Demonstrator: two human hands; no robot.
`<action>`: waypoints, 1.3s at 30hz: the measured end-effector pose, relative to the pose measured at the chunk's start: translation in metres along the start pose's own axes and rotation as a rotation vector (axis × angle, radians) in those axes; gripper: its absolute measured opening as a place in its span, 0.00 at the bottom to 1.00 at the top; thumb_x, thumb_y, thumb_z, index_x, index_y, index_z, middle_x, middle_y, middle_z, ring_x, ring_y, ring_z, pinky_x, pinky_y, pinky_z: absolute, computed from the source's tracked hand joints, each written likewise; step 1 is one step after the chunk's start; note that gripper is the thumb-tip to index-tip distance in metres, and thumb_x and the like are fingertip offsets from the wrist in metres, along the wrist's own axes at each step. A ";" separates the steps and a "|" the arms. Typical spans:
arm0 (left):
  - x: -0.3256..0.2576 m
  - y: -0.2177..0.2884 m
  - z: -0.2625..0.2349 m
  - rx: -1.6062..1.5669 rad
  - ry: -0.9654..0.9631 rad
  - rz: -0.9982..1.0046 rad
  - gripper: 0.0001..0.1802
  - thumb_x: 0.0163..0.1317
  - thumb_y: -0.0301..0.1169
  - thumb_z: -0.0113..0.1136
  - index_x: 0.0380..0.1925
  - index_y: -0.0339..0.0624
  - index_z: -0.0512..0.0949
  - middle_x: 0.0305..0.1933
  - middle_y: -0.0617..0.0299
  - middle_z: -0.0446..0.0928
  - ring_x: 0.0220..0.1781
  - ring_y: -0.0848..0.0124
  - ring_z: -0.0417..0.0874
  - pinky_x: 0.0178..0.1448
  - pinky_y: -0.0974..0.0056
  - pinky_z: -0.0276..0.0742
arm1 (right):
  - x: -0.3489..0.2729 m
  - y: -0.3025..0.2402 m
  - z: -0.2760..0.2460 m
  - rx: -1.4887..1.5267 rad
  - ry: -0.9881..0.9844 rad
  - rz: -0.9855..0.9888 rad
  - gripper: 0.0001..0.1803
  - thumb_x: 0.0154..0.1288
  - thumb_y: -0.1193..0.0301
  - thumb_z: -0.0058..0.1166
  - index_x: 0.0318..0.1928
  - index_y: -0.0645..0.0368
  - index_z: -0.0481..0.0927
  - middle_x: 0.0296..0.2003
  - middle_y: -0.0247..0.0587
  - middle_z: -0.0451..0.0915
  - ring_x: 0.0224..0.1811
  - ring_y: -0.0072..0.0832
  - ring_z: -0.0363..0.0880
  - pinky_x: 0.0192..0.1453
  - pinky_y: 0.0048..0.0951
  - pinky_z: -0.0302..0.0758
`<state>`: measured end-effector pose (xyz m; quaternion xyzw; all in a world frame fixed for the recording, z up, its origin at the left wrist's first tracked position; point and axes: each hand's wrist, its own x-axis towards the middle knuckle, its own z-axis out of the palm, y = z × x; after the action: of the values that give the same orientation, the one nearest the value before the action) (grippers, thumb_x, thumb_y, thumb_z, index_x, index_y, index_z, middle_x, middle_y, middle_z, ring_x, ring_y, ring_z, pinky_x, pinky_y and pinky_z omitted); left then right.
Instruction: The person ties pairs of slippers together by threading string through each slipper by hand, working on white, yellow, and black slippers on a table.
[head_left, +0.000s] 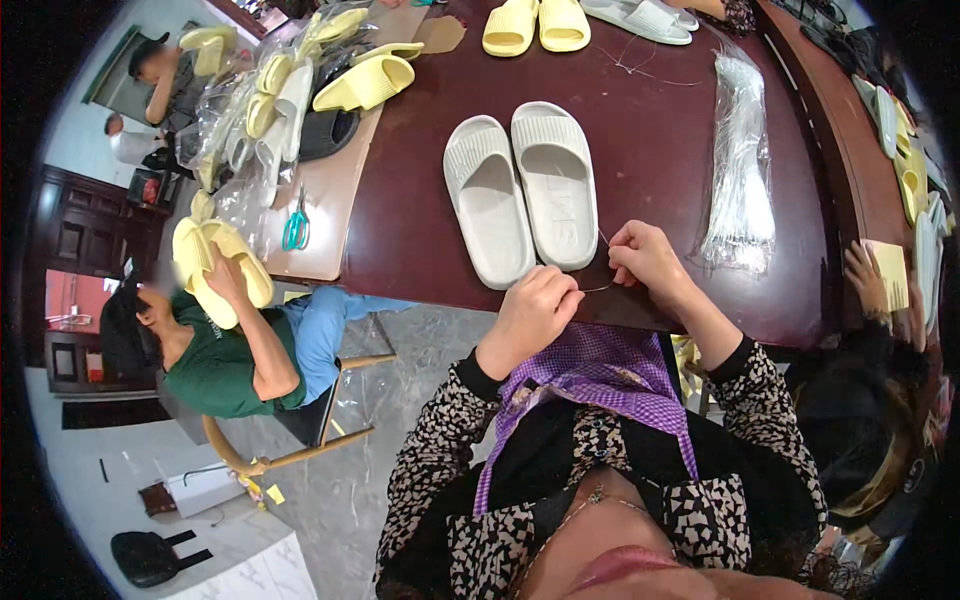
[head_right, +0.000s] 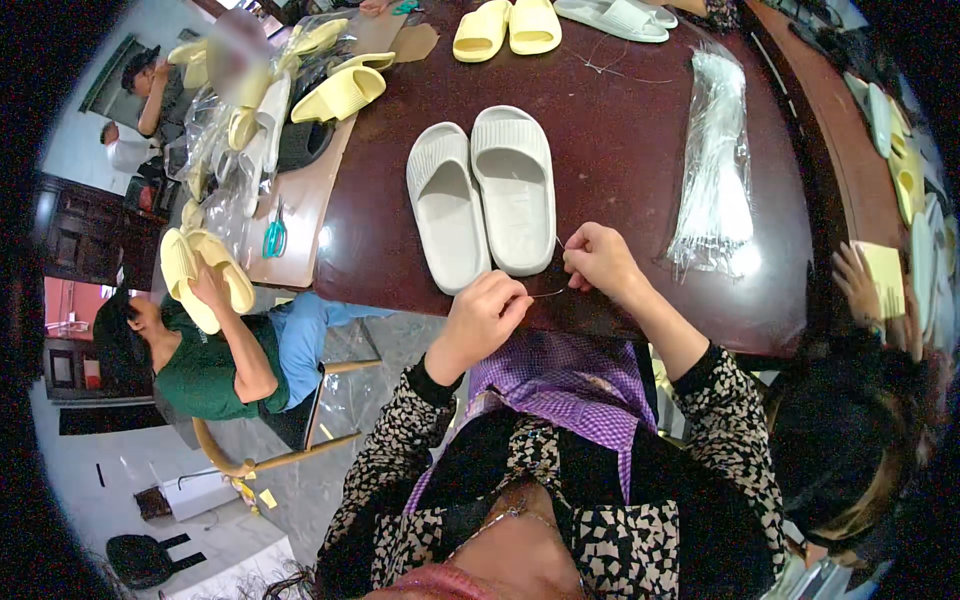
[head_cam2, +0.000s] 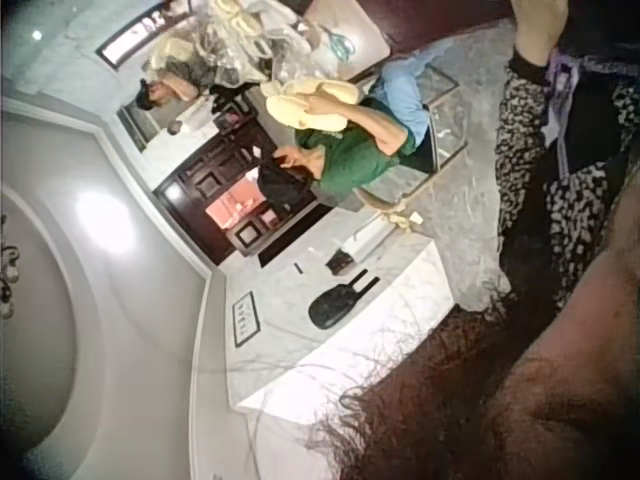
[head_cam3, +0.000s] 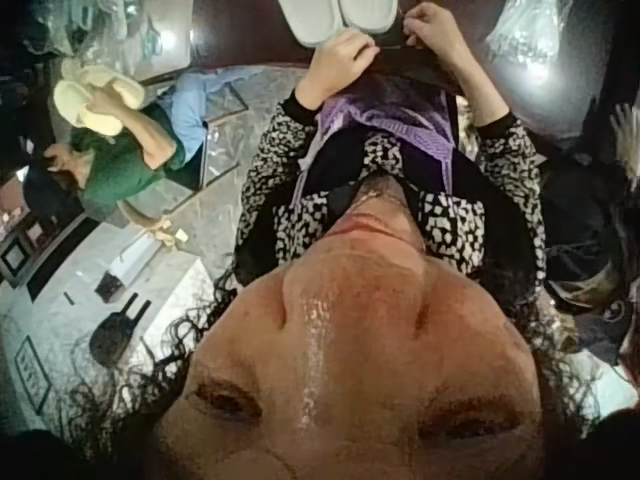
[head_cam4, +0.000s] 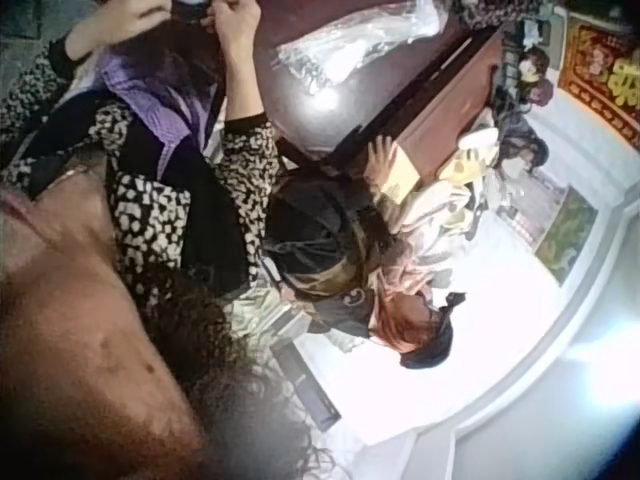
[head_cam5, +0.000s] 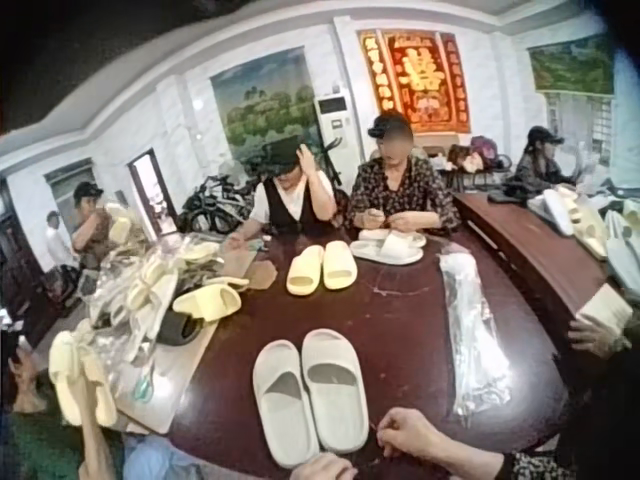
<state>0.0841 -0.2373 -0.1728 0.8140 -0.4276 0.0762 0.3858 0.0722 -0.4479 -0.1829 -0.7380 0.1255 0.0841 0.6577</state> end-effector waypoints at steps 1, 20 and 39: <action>0.000 -0.003 0.000 -0.001 0.002 -0.004 0.05 0.50 0.24 0.61 0.25 0.36 0.74 0.26 0.55 0.73 0.31 0.57 0.75 0.35 0.58 0.71 | 0.001 0.000 0.001 -0.002 -0.003 0.002 0.05 0.55 0.77 0.51 0.33 0.65 0.73 0.23 0.38 0.76 0.19 0.22 0.75 0.20 0.19 0.69; 0.074 -0.111 -0.014 0.124 0.180 -0.077 0.05 0.52 0.27 0.59 0.24 0.37 0.75 0.23 0.56 0.74 0.26 0.60 0.74 0.31 0.61 0.70 | 0.116 -0.031 0.035 -0.659 0.316 -0.557 0.10 0.57 0.74 0.49 0.37 0.69 0.75 0.33 0.60 0.79 0.40 0.52 0.78 0.45 0.45 0.75; 0.084 -0.117 -0.001 0.254 0.249 -0.070 0.04 0.51 0.27 0.57 0.21 0.41 0.73 0.23 0.58 0.74 0.28 0.58 0.75 0.35 0.55 0.69 | 0.207 -0.056 -0.030 -0.669 0.519 -0.282 0.14 0.54 0.64 0.56 0.33 0.64 0.82 0.27 0.52 0.80 0.34 0.44 0.81 0.40 0.37 0.76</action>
<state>0.2253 -0.2506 -0.1999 0.8548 -0.3349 0.2160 0.3323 0.2852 -0.4869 -0.1859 -0.9167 0.1502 -0.1585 0.3345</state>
